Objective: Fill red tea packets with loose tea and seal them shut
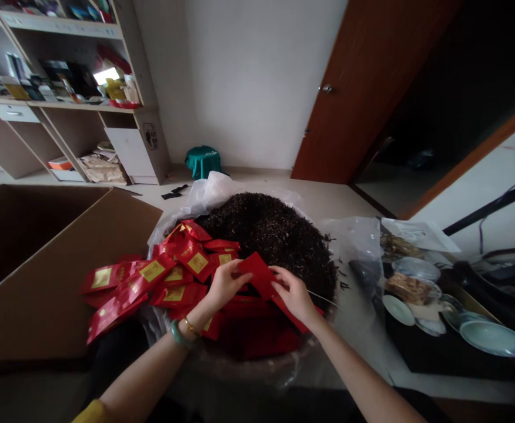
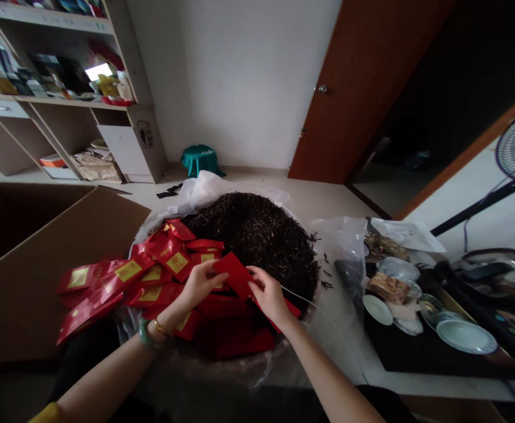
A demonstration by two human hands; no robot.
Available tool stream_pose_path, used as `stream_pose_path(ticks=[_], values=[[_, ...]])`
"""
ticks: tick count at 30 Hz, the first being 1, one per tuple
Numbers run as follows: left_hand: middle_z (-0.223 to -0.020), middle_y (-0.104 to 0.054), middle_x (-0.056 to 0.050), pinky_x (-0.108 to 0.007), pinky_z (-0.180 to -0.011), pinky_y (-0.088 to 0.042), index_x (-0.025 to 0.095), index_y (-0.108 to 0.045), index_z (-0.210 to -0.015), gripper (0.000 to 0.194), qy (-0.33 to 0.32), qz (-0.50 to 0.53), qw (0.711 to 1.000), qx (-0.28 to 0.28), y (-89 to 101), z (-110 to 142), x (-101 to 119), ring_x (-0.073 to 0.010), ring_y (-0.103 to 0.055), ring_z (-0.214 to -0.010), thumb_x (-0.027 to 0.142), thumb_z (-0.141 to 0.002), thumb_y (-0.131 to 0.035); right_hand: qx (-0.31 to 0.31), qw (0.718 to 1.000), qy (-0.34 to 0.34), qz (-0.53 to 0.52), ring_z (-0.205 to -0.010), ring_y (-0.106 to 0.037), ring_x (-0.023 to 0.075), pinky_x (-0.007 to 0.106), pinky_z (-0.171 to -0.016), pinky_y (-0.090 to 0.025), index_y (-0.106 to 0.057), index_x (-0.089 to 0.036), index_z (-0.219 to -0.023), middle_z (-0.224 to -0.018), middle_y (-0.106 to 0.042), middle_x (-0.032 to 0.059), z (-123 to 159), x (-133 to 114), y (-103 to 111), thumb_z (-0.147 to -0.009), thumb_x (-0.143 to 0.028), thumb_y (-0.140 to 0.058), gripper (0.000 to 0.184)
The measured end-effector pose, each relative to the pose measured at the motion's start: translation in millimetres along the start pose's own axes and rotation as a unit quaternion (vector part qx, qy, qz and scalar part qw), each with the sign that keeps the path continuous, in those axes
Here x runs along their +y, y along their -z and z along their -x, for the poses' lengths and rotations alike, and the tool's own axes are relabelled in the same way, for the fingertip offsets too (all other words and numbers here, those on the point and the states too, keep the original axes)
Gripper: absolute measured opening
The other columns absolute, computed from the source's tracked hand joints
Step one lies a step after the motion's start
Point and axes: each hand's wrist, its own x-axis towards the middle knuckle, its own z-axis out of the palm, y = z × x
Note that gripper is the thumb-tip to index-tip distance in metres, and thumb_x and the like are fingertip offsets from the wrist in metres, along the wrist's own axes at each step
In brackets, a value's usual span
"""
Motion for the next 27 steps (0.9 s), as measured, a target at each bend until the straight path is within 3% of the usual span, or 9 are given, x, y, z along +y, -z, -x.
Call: stream_pose_path(ticks=[4, 7, 10, 14, 20, 24, 27], values=[[-0.079, -0.072, -0.006, -0.028, -0.057, -0.052, 0.015, -0.055, -0.102, 0.04, 0.008, 0.008, 1.0, -0.02, -3.6, 4.5, 2.8, -0.0195, -0.067, -0.065, 0.032, -0.069, -0.069, -0.016, 1.0, 0.01, -0.009, -0.065, -0.065, 0.0163, 0.028, -0.053, -0.056, -0.027, -0.026, -0.143, -0.088, -0.065, 0.0027, 7.5, 4.4, -6.4, -0.084, -0.025, -0.047, 0.061], [-0.075, -0.07, -0.003, -0.026, -0.058, -0.051, 0.017, -0.056, -0.099, 0.027, -0.055, -0.09, 0.994, -0.001, -2.0, 10.5, 11.8, -0.018, -0.066, -0.066, 0.025, -0.074, -0.063, 0.021, 0.987, 0.118, 0.106, -0.088, -0.066, 0.0211, 0.037, -0.074, -0.058, -0.02, -0.027, -0.146, -0.108, -0.061, 0.009, 4.7, -6.4, -9.7, -0.086, -0.023, -0.05, 0.067], [-0.074, -0.068, -0.002, -0.024, -0.061, -0.049, 0.02, -0.059, -0.092, 0.016, -0.115, -0.209, 0.971, -0.018, -0.9, 19.5, 19.9, -0.0166, -0.064, -0.067, 0.016, -0.076, -0.059, 0.065, 0.931, 0.253, 0.254, -0.118, -0.052, 0.0277, 0.048, -0.097, -0.047, -0.03, -0.027, -0.144, -0.129, -0.052, 0.013, -0.3, -23.6, -9.5, -0.088, -0.021, -0.052, 0.06], [-0.079, -0.068, -0.003, -0.024, -0.064, -0.048, 0.018, -0.058, -0.097, 0.023, -0.122, -0.259, 0.957, -0.05, -3.1, 28.7, 20.1, -0.0164, -0.064, -0.071, 0.01, -0.076, -0.053, 0.068, 0.863, 0.358, 0.351, -0.114, -0.053, 0.0253, 0.045, -0.097, -0.049, -0.042, -0.025, -0.138, -0.121, -0.059, 0.01, -0.6, -34.2, -11.3, -0.09, -0.012, -0.048, 0.05], [-0.082, -0.068, -0.003, -0.024, -0.065, -0.048, 0.016, -0.058, -0.097, 0.023, -0.101, -0.221, 0.97, -0.035, -2.7, 28.2, 13.3, -0.0144, -0.062, -0.071, 0.012, -0.075, -0.055, 0.119, 0.819, 0.404, 0.389, -0.111, -0.055, 0.0245, 0.042, -0.091, -0.053, -0.043, -0.024, -0.139, -0.121, -0.059, 0.0126, 2.3, -25.8, -14.2, -0.09, -0.01, -0.049, 0.051], [-0.066, -0.061, 0.0, -0.021, -0.054, -0.04, 0.015, -0.056, -0.08, 0.006, -0.088, -0.237, 0.967, -0.013, -0.9, 26.3, 4.8, -0.0117, -0.054, -0.058, 0.017, -0.075, -0.056, 0.118, 0.817, 0.404, 0.394, -0.105, -0.057, 0.0237, 0.04, -0.087, -0.054, -0.039, -0.023, -0.141, -0.115, -0.061, 0.0123, 0.9, -22.1, -14.0, -0.091, -0.011, -0.048, 0.053], [-0.062, -0.056, 0.002, -0.02, -0.05, -0.035, 0.016, -0.05, -0.072, 0.009, -0.086, -0.233, 0.969, -0.001, 0.7, 25.1, 0.6, -0.0104, -0.048, -0.055, 0.022, -0.075, -0.056, 0.1, 0.821, 0.414, 0.38, -0.101, -0.059, 0.0228, 0.038, -0.085, -0.055, -0.034, -0.023, -0.144, -0.109, -0.064, 0.0107, 0.3, -20.4, -15.4, -0.091, -0.011, -0.047, 0.056]])
